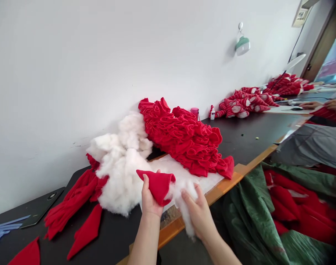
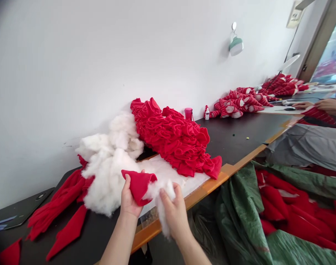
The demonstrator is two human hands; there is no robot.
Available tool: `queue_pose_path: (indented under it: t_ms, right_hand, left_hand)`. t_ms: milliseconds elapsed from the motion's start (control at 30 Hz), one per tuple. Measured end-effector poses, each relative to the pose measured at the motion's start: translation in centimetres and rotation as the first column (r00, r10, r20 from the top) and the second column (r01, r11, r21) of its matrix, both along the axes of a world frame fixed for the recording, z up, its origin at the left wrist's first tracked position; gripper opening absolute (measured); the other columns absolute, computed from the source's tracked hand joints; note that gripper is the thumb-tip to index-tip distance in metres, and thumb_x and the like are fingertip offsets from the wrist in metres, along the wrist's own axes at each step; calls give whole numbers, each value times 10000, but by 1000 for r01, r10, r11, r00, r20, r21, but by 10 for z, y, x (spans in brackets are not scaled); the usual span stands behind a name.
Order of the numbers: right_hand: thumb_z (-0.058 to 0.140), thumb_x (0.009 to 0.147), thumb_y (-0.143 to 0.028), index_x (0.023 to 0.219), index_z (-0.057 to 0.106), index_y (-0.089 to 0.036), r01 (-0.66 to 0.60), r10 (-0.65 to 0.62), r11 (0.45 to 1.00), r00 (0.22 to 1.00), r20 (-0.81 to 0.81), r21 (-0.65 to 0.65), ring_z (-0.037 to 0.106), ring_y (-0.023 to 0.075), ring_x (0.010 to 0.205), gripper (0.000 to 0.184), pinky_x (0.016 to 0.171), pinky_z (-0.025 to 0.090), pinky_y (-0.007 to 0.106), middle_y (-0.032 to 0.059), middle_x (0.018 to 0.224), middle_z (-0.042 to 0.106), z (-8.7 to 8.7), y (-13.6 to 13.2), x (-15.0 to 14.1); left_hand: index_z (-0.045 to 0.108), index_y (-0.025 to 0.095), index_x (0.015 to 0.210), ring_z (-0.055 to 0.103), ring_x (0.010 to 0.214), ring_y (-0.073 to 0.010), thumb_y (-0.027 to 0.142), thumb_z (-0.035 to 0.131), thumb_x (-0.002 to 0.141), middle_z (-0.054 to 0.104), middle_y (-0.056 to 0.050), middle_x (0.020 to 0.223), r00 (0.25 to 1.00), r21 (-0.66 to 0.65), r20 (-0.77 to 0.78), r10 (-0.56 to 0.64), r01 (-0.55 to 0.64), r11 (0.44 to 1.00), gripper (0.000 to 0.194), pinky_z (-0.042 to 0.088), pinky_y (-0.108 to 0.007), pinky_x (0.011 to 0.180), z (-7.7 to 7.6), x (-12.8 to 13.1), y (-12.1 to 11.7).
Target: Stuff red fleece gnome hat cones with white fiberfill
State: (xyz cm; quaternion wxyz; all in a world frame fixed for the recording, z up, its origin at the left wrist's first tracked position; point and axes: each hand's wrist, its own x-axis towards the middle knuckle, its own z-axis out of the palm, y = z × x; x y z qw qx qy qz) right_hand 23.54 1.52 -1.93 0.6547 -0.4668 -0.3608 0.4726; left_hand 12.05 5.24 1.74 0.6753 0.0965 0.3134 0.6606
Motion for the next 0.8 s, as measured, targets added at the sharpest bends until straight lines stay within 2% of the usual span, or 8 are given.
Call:
queue_pose_path:
  t_ms: [100, 200, 300, 400, 500, 600, 667, 800]
  right_hand:
    - [508, 702, -151, 932, 551, -208, 76, -226, 931, 887, 402, 357, 610, 251, 834, 241, 752, 538, 415, 67, 892, 603, -14, -3, -19]
    - [426, 690, -36, 1157, 537, -194, -159, -327, 791, 706, 628, 591, 478, 302, 1152, 505, 953, 441, 482, 129, 1199, 524, -21, -16, -27]
    - [426, 749, -43, 1362, 360, -135, -505, -247, 677, 528, 812, 535, 311, 336, 1305, 624, 1021, 370, 536, 176, 1369, 398, -15, -30, -29]
    - [418, 758, -26, 1353, 385, -122, -660, -192, 603, 425, 884, 448, 373, 323, 1274, 603, 1011, 381, 547, 176, 1330, 464, -2, -22, -34]
    - [380, 759, 19, 1219, 542, -169, -662, -299, 527, 442, 846, 533, 542, 300, 1107, 523, 971, 428, 528, 125, 1128, 627, 7, -2, -44]
    - [383, 758, 1, 1159, 569, -182, -662, -291, 482, 496, 818, 574, 580, 296, 1025, 479, 898, 488, 493, 110, 1038, 651, 6, 7, -54]
    - [397, 757, -19, 1185, 518, -176, -604, -248, 514, 575, 779, 609, 571, 275, 1018, 471, 857, 517, 446, 119, 1042, 617, 2, 4, -59]
    - [452, 708, -25, 1059, 496, -183, -342, -285, 626, 736, 614, 701, 524, 246, 1011, 387, 838, 516, 405, 112, 1055, 485, -6, -12, -67]
  left_hand:
    - [601, 88, 1080, 658, 729, -217, 500, 552, 796, 684, -132, 875, 999, 35, -28, -37, 38, 999, 503, 532, -334, 706, 6, 3, -17]
    - [575, 101, 1133, 653, 833, -235, 506, 545, 798, 661, -140, 956, 999, 56, -24, -47, 48, 997, 526, 512, -368, 807, 12, -6, -30]
    - [560, 119, 1156, 626, 974, -276, 518, 527, 807, 638, -155, 1059, 995, 42, -12, -96, 97, 994, 531, 482, -426, 877, 11, -19, -40]
    - [572, 122, 1144, 594, 1060, -283, 472, 574, 796, 640, -152, 1100, 996, 91, -60, -72, 77, 993, 494, 461, -417, 920, 3, -23, -49]
    - [600, 131, 1104, 603, 1055, -257, 429, 617, 779, 664, -135, 1083, 995, 142, -84, 62, -50, 989, 441, 466, -367, 922, -8, -22, -55]
    - [631, 94, 1045, 641, 968, -240, 458, 592, 789, 681, -149, 1045, 999, 137, -11, 43, -41, 990, 447, 498, -332, 868, -15, -26, -58]
    - [642, 85, 1008, 663, 869, -206, 421, 609, 786, 698, -135, 983, 998, 138, 32, 49, -53, 989, 404, 520, -296, 802, -16, -33, -59]
    - [653, 98, 881, 657, 672, -161, 352, 644, 764, 708, -83, 796, 993, 88, 69, 94, -100, 991, 280, 530, -255, 642, -17, -48, -61]
